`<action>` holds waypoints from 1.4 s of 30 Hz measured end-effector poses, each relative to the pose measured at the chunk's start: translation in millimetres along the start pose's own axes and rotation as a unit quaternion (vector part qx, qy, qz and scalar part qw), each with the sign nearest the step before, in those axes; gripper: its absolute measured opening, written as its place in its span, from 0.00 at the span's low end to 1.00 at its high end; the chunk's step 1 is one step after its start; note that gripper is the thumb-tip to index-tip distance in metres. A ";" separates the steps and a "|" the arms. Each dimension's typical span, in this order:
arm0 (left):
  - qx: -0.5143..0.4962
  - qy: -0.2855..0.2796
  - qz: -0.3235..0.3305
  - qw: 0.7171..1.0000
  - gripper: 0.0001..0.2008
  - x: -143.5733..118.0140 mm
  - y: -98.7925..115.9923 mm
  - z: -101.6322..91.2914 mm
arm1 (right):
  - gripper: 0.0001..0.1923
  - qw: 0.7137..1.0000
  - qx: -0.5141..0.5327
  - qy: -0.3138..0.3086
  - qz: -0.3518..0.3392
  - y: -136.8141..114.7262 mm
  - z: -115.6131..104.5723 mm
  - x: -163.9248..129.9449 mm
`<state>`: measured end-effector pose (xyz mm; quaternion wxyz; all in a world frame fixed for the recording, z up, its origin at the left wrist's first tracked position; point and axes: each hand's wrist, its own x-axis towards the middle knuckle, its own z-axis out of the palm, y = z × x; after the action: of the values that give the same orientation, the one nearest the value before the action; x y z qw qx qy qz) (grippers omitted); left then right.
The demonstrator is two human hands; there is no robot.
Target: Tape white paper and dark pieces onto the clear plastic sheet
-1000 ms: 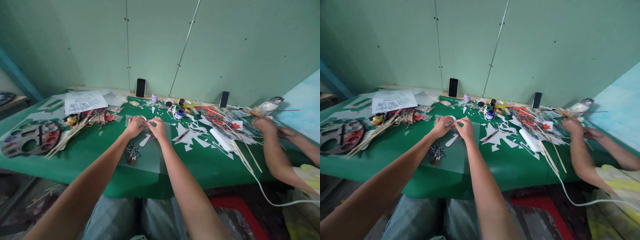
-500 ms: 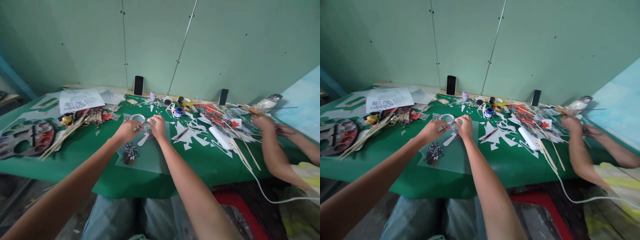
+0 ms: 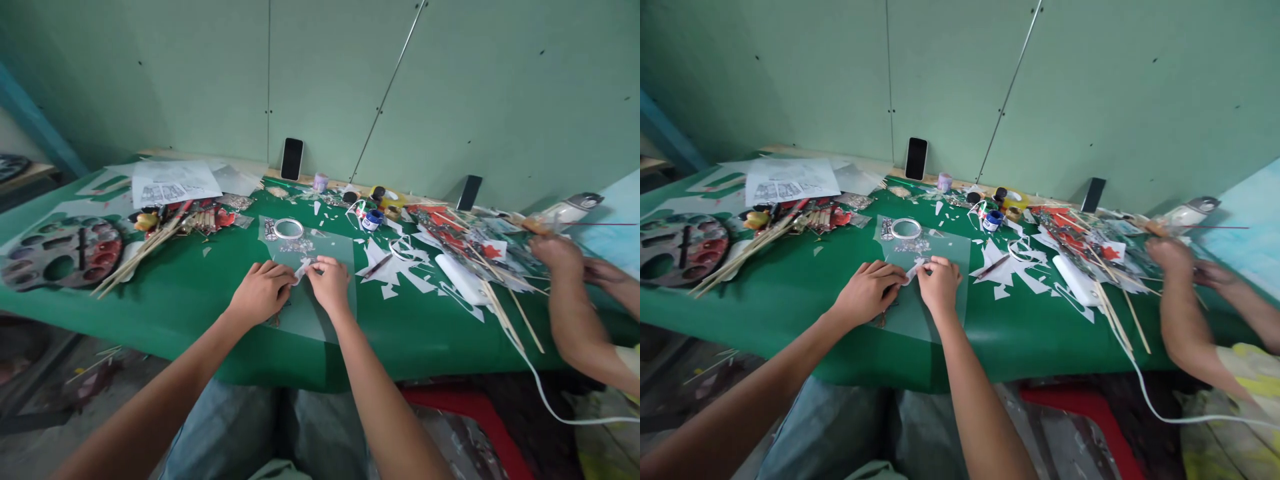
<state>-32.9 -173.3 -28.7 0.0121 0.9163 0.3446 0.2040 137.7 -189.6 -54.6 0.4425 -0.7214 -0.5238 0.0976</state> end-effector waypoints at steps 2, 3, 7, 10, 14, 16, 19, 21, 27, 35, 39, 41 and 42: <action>0.000 0.000 -0.001 1.000 0.15 -0.4 -0.1 -0.1 | 0.06 1.000 0.004 0.001 0.010 -2.7 2.2 -1.7; -0.002 -0.001 -0.003 1.000 0.15 -0.7 0.0 0.0 | 0.06 1.000 0.011 0.002 0.012 -3.4 2.9 -2.0; -0.013 -0.011 -0.009 1.000 0.14 -1.5 -0.3 1.0 | 0.06 1.000 0.015 -0.003 0.019 -4.9 3.3 -3.1; -0.015 -0.012 -0.010 1.000 0.15 -1.9 -1.0 1.5 | 0.06 1.000 -0.011 -0.010 0.020 -8.4 2.1 -5.2; -0.012 -0.004 -0.008 1.000 0.14 -2.8 -0.8 1.1 | 0.06 0.999 -0.038 -0.009 0.026 -15.8 -0.3 -8.9; -0.006 -0.002 -0.008 1.000 0.14 -3.1 0.0 0.1 | 0.06 0.998 -0.058 -0.015 0.028 -19.5 -2.1 -11.0; 0.006 -0.003 -0.002 1.000 0.14 -3.2 1.2 -1.8 | 0.05 0.994 -0.100 -0.027 0.020 -24.0 -6.1 -12.7; 0.011 -0.004 0.004 1.000 0.13 -3.2 1.2 -2.4 | 0.04 0.991 -0.127 -0.034 0.024 -24.9 -9.6 -11.3; 0.019 0.003 0.017 1.000 0.14 -3.1 -1.7 -0.5 | 0.08 0.988 -0.132 -0.061 0.045 -18.5 -19.5 3.7; 0.047 -0.022 0.027 0.998 0.17 2.3 -1.9 -5.6 | 0.11 0.984 -0.159 -0.073 0.025 -18.9 -17.1 4.6; 0.070 -0.056 0.030 0.996 0.20 7.1 0.6 -10.3 | 0.08 0.984 -0.161 -0.073 0.017 -16.7 -14.6 13.1; 0.083 -0.071 0.029 0.994 0.19 10.5 3.9 -11.8 | 0.07 0.988 -0.139 -0.066 0.018 -13.4 -13.3 22.9; 0.090 -0.075 0.027 0.993 0.19 12.6 6.2 -12.0 | 0.07 0.991 -0.119 -0.063 0.020 -11.5 -12.7 28.5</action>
<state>-25.0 -171.5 -12.1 -0.0498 0.9355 0.3345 0.1027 150.1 -171.7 -29.4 0.3172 -0.7716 -0.5442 0.0887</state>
